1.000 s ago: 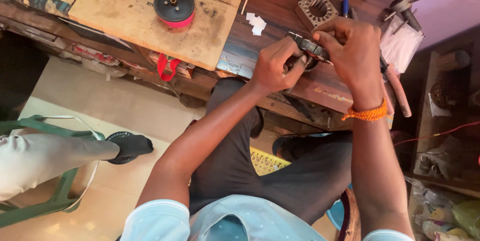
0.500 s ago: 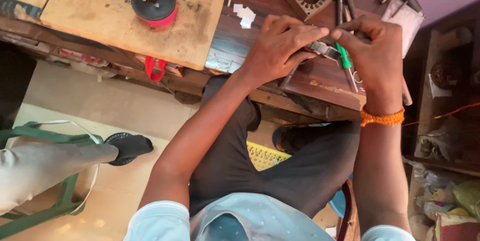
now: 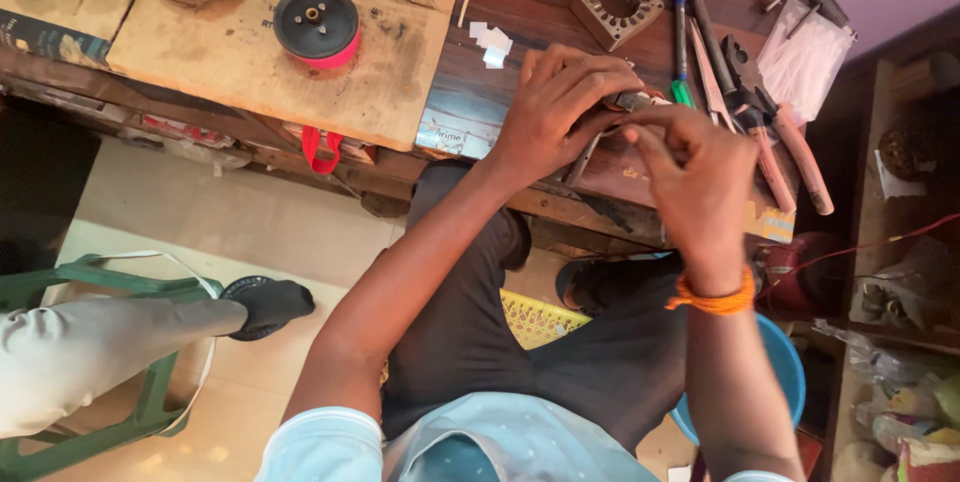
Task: The person sits at a workbench fitting components onto an electric motor armature, pressing and aligning parts by hand and turning the armature to work on different sides. Near the end they pick up a green-handled screwdriver and drive screws into the armature assembly.
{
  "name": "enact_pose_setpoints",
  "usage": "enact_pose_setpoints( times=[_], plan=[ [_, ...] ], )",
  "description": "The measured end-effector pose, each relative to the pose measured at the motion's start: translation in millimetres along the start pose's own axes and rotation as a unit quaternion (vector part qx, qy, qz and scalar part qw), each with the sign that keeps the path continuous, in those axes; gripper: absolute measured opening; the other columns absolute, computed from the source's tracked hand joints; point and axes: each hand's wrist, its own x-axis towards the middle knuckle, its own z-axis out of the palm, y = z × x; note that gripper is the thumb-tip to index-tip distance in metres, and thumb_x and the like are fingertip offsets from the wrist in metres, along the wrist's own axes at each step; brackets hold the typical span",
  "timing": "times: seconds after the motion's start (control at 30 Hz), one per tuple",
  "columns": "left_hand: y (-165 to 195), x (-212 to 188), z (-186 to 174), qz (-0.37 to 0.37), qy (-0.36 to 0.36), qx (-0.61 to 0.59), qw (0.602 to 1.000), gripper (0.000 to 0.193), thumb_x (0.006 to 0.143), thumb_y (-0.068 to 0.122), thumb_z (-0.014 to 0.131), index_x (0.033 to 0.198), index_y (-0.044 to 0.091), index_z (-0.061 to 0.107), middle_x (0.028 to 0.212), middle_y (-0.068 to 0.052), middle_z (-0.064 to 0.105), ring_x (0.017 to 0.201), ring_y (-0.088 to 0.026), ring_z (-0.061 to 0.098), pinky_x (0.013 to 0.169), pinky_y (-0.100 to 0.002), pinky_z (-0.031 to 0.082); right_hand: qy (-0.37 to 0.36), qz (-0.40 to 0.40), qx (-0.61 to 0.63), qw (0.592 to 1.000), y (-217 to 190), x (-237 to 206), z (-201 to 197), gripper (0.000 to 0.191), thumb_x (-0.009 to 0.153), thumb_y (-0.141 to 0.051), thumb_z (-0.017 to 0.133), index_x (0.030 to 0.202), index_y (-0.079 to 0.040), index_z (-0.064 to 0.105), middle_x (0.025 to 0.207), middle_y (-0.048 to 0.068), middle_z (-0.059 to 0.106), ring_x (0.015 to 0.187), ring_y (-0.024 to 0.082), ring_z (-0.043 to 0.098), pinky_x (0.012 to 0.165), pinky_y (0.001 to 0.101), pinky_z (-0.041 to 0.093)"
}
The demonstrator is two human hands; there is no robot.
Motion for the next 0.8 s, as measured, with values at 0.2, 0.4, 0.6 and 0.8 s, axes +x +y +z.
enact_pose_setpoints(
  times=[0.2,0.4,0.6,0.8],
  plan=[
    [-12.4,1.4,-7.3,0.045,-0.043,0.009,0.998,0.061,0.088,0.018,0.084,0.144,0.022,0.059,0.135,0.006,0.065,0.123,-0.019,0.059,0.101,-0.04,0.041,0.044,-0.07,-0.012,0.997,16.5,-8.1,23.0,0.009,0.097,0.001,0.078,0.104,0.0,0.072,0.072,0.009,0.06,0.06,0.007,0.047,0.056,0.0264,0.039],
    [-6.6,7.1,3.0,0.024,-0.013,0.078,0.997,0.057,0.091,0.022,0.085,0.143,0.027,0.062,0.132,0.01,0.066,0.117,-0.015,0.061,0.097,-0.039,0.043,0.049,-0.085,0.037,0.994,36.8,-4.9,24.0,0.01,0.098,0.003,0.074,0.107,-0.001,0.072,0.081,0.006,0.065,0.063,0.006,0.047,0.057,0.0258,0.037],
    [-3.5,6.3,-10.0,0.174,-0.003,0.151,0.973,0.036,0.091,0.025,0.077,0.126,0.023,0.069,0.132,0.004,0.062,0.117,-0.019,0.054,0.099,-0.04,0.045,0.046,-0.054,0.006,0.997,29.5,-16.2,20.4,0.01,0.095,-0.002,0.079,0.102,-0.001,0.072,0.073,0.008,0.059,0.061,0.012,0.044,0.057,0.0288,0.036],
    [-1.6,3.7,-7.3,0.187,0.023,0.14,0.972,0.014,0.094,0.015,0.082,0.103,0.011,0.072,0.107,0.002,0.061,0.093,-0.017,0.058,0.08,-0.036,0.047,-0.031,-0.096,-0.004,0.995,1.3,-29.4,-20.2,0.02,0.091,-0.004,0.074,0.111,-0.005,0.073,0.086,0.01,0.066,0.068,0.018,0.055,0.061,0.0307,0.043]
  ],
)
